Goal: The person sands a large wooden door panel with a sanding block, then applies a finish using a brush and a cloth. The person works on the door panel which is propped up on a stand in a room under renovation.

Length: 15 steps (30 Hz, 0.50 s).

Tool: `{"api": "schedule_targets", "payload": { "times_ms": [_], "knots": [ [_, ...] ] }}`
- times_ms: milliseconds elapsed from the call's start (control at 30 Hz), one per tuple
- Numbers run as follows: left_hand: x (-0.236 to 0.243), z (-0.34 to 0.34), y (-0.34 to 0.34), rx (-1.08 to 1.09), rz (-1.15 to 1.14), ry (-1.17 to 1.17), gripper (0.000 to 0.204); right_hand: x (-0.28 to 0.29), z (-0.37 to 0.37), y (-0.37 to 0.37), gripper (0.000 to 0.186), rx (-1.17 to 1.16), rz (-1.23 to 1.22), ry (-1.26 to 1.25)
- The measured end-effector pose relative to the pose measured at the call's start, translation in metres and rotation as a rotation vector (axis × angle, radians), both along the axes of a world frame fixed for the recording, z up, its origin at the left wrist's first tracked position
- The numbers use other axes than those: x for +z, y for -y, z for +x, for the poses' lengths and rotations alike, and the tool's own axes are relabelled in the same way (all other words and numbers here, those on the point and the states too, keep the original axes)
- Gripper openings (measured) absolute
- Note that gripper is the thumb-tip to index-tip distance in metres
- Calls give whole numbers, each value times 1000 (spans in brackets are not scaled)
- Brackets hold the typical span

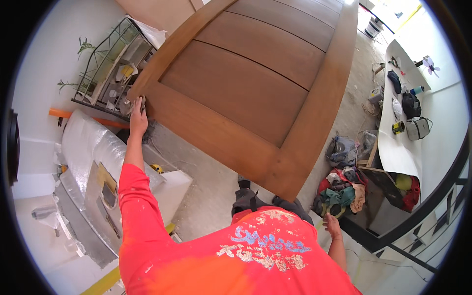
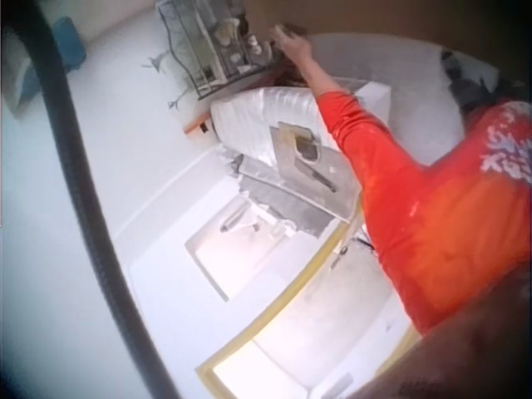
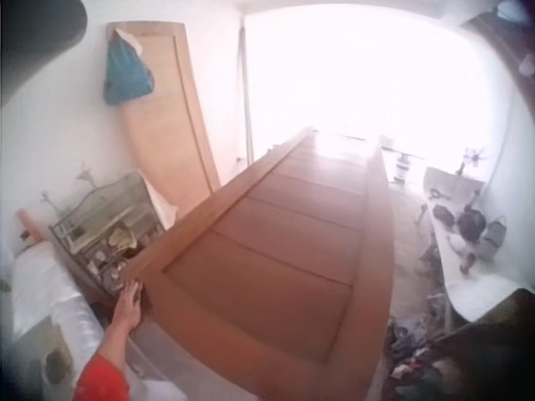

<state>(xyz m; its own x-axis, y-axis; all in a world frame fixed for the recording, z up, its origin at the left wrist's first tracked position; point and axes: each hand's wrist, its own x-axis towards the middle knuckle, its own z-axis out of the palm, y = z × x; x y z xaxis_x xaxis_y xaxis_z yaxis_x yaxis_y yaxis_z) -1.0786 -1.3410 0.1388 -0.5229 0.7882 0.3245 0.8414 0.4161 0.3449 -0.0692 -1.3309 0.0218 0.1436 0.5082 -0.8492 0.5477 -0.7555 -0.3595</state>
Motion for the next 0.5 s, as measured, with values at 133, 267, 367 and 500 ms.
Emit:
{"api": "schedule_targets", "payload": {
  "times_ms": [133,267,367,500],
  "knots": [
    [12,113,4,-193,-102,10,72,20,19,-35,55,21,150,-56],
    [25,268,20,-343,-154,4,81,94,-53,-131,46,387,466,-114],
    [28,387,34,-451,-195,58,85,164,-106,-196,43,509,524,-256],
    [28,530,46,-561,-184,225,86,241,-122,-243,38,717,599,-330]
  ]
}}
